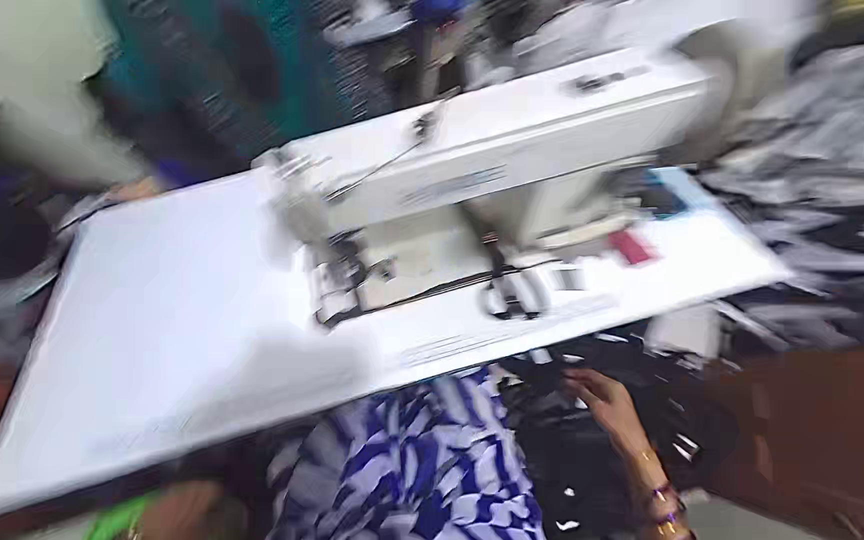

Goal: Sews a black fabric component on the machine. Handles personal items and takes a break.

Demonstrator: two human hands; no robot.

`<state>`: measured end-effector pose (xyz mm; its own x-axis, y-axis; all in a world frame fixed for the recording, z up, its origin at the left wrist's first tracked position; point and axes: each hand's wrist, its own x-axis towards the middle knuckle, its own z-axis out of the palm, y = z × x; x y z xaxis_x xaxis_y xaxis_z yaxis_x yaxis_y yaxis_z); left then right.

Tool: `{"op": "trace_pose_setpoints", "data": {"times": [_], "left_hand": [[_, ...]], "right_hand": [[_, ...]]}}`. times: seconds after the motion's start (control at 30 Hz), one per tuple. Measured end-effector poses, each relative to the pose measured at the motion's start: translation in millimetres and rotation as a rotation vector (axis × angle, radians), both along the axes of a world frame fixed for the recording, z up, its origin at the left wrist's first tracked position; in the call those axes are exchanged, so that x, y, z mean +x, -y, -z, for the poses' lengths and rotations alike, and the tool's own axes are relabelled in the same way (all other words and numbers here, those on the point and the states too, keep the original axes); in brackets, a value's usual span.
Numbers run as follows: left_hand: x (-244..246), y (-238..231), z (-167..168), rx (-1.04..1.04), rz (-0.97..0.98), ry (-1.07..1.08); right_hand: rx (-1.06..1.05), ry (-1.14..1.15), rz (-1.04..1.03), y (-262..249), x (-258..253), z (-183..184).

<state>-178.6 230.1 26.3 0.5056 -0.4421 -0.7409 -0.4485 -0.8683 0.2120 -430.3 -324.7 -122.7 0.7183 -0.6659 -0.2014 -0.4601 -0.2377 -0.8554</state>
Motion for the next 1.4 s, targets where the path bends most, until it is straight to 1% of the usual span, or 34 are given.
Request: {"op": "trace_pose_setpoints", "data": {"times": [0.03,0.07,0.1,0.17,0.23,0.27,0.33,0.4,0.47,0.57,0.6,0.67,0.73,0.8,0.87,0.93,1.0,1.07,1.1,1.17,1.23,1.27,1.33,1.37,1.4], "left_hand": [[-2.2,-23.9,-3.2,0.258,-0.137,0.005],[-5.6,-50.5,-7.5,0.409,-0.29,0.0],[-15.1,-79.5,-9.3,0.459,-0.438,0.029],[-50.7,-127.1,-7.3,0.471,-0.682,0.071],[-92.0,-149.0,-0.2,0.438,-0.869,0.031],[-112.2,-161.5,16.3,0.416,-0.929,0.023],[-144.9,-182.7,61.5,0.408,-0.989,0.018],[-159.7,-189.4,93.2,0.42,-1.103,0.007],[-169.0,-195.1,114.6,0.381,-1.308,0.11],[-197.7,-204.7,151.5,0.309,-1.66,0.417],[-208.2,-206.7,165.8,0.294,-1.751,0.461],[-228.1,-212.8,196.7,0.148,-1.93,0.537],[-238.3,-219.2,216.0,0.009,-2.009,0.601],[-237.3,-223.2,211.5,-0.022,-1.971,0.578],[-228.8,-231.3,190.8,0.035,-1.887,0.446],[-214.3,-249.6,158.4,0.091,-1.747,0.234],[-187.7,-262.6,117.8,0.094,-1.56,0.023],[-148.8,-255.3,76.3,0.077,-1.335,-0.136],[-130.1,-241.8,52.3,0.038,-1.248,-0.18],[-99.4,-203.9,1.7,-0.051,-1.086,-0.232],[-82.7,-171.2,-29.8,-0.174,-0.845,-0.286],[-79.8,-149.3,-45.3,-0.233,-0.731,-0.308],[-83.0,-102.0,-71.5,-0.341,-0.537,-0.355],[-86.2,-80.5,-80.6,-0.369,-0.459,-0.399],[-89.6,-61.3,-86.5,-0.382,-0.403,-0.443]], "right_hand": [[0.0,0.0,-0.101,-25.9,13.6,3.2],[-0.029,0.009,-0.189,-51.0,27.7,1.1],[-0.086,0.033,-0.274,-72.9,42.7,-6.1],[-0.217,0.077,-0.462,-108.0,67.2,-26.9],[-0.295,0.15,-0.681,-135.3,91.0,-48.2],[-0.305,0.174,-0.802,-146.2,101.8,-57.0],[-0.301,0.213,-1.005,-167.9,121.8,-75.5],[-0.329,0.259,-1.146,-188.6,137.5,-90.0],[-0.357,0.322,-1.209,-207.6,146.9,-99.4],[-0.334,0.413,-1.221,-231.0,153.4,-101.6],[-0.326,0.438,-1.222,-237.4,153.4,-100.0],[-0.31,0.476,-1.226,-249.5,151.4,-94.9],[-0.306,0.493,-1.231,-260.1,149.9,-90.1],[-0.317,0.482,-1.249,-266.8,147.9,-88.2],[-0.329,0.48,-1.284,-271.3,150.0,-91.4],[-0.352,0.483,-1.321,-276.4,155.9,-99.2],[-0.408,0.517,-1.328,-284.5,163.5,-108.5],[-0.447,0.553,-1.336,-294.2,168.3,-119.1],[-0.431,0.565,-1.357,-300.7,167.7,-123.7],[-0.303,0.556,-1.457,-312.5,160.5,-131.1],[-0.172,0.492,-1.544,-319.5,149.3,-136.4],[-0.155,0.474,-1.53,-321.9,144.3,-137.5],[-0.185,0.49,-1.421,-324.2,140.3,-139.3],[-0.247,0.525,-1.388,-324.8,140.5,-140.8],[-0.298,0.551,-1.41,-325.7,139.9,-143.7]]}}
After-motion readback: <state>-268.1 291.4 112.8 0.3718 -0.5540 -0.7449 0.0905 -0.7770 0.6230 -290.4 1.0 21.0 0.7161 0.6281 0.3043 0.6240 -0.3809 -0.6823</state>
